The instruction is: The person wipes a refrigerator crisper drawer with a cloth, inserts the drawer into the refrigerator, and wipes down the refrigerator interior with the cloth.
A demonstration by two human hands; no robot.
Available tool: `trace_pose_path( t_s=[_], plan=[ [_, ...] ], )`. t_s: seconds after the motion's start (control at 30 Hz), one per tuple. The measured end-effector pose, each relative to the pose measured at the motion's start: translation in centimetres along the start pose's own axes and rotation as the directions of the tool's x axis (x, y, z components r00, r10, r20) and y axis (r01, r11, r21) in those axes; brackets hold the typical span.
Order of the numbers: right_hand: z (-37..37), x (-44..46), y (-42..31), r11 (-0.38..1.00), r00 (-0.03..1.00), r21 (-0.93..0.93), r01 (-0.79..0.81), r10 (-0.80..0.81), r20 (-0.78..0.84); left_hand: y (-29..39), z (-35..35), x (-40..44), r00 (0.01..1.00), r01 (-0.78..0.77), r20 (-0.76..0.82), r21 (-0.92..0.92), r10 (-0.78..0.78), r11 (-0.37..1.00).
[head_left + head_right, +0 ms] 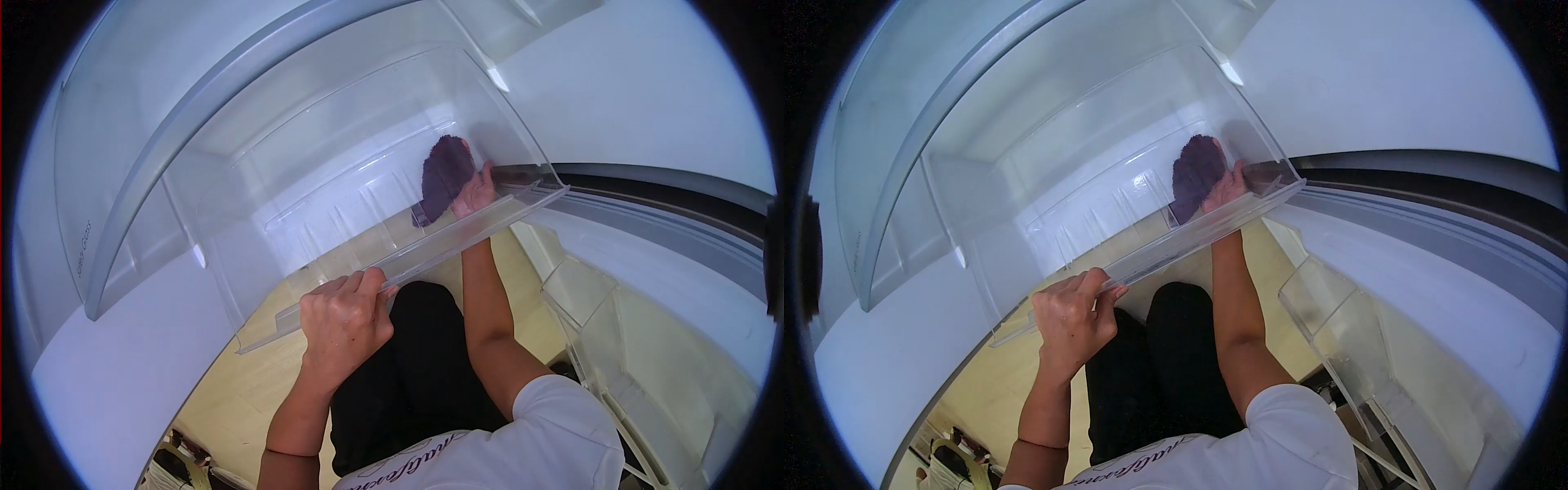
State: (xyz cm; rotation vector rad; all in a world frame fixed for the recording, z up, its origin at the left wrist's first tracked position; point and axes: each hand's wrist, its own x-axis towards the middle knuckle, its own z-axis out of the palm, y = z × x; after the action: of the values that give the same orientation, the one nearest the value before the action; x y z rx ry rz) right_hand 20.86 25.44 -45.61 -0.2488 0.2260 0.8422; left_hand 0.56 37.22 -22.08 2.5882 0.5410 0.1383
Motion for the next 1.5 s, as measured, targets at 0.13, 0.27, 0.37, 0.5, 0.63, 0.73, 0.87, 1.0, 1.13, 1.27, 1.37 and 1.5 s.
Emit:
trace_pose_path(
  t_s=[0.13,0.27,0.37,0.5,0.63,0.73,0.87,1.0,1.13,1.27,1.37,1.5],
  plan=[
    [0.5,0.9,0.5,0.977,0.982,0.201,-0.066,0.028,0.186,-0.2,0.7,-0.2,0.999,-0.039,-0.035,-0.030,0.038,0.999],
    [0.6,0.5,0.9,0.994,0.996,0.090,0.055,-0.061,0.060,-0.1,1.1,-0.5,0.998,-0.030,-0.047,-0.005,0.029,1.000],
    [0.8,-1.7,1.9,0.964,0.960,-0.093,0.248,-0.257,-0.108,0.2,1.2,-0.8,0.999,-0.013,-0.038,0.033,0.014,0.999],
    [-0.5,-5.8,2.6,0.915,0.902,-0.014,0.402,-0.399,-0.165,-0.1,1.3,-0.7,0.998,-0.014,-0.064,0.050,0.017,0.999],
    [-0.7,-9.3,3.1,0.934,0.950,0.192,0.301,-0.277,-0.141,0.1,1.6,-0.3,0.995,-0.013,-0.102,0.043,0.017,0.999],
    [-0.7,-12.1,3.8,0.927,0.865,0.164,0.336,-0.235,-0.444,-0.4,2.6,-0.3,0.987,-0.022,-0.158,0.024,0.026,0.999],
    [5.4,-16.8,3.2,0.924,0.962,0.322,0.207,-0.132,-0.240,-2.5,5.5,-0.7,0.973,-0.072,-0.217,0.049,0.081,0.996],
    [17.2,-16.1,2.6,0.867,0.961,-0.427,0.256,-0.278,0.010,-3.4,6.2,-0.9,0.973,-0.065,-0.215,0.095,0.084,0.993],
    [24.4,-7.1,3.9,0.636,0.928,-0.723,0.270,-0.372,0.019,-3.3,6.7,-1.1,0.977,-0.077,-0.192,0.108,0.097,0.991],
    [16.2,6.2,6.1,-0.185,0.763,-0.983,0.020,-0.632,0.134,-3.3,7.3,-1.6,0.971,-0.107,-0.200,0.142,0.135,0.984],
    [13.3,10.3,5.8,-0.367,0.899,-0.911,-0.189,-0.438,-0.010,-3.2,7.2,-1.6,0.975,-0.099,-0.181,0.152,0.126,0.983],
    [8.1,12.7,6.5,-0.954,0.957,-0.230,-0.194,-0.133,-0.256,-3.5,7.2,-1.3,0.978,-0.088,-0.172,0.160,0.116,0.983]
  ],
)
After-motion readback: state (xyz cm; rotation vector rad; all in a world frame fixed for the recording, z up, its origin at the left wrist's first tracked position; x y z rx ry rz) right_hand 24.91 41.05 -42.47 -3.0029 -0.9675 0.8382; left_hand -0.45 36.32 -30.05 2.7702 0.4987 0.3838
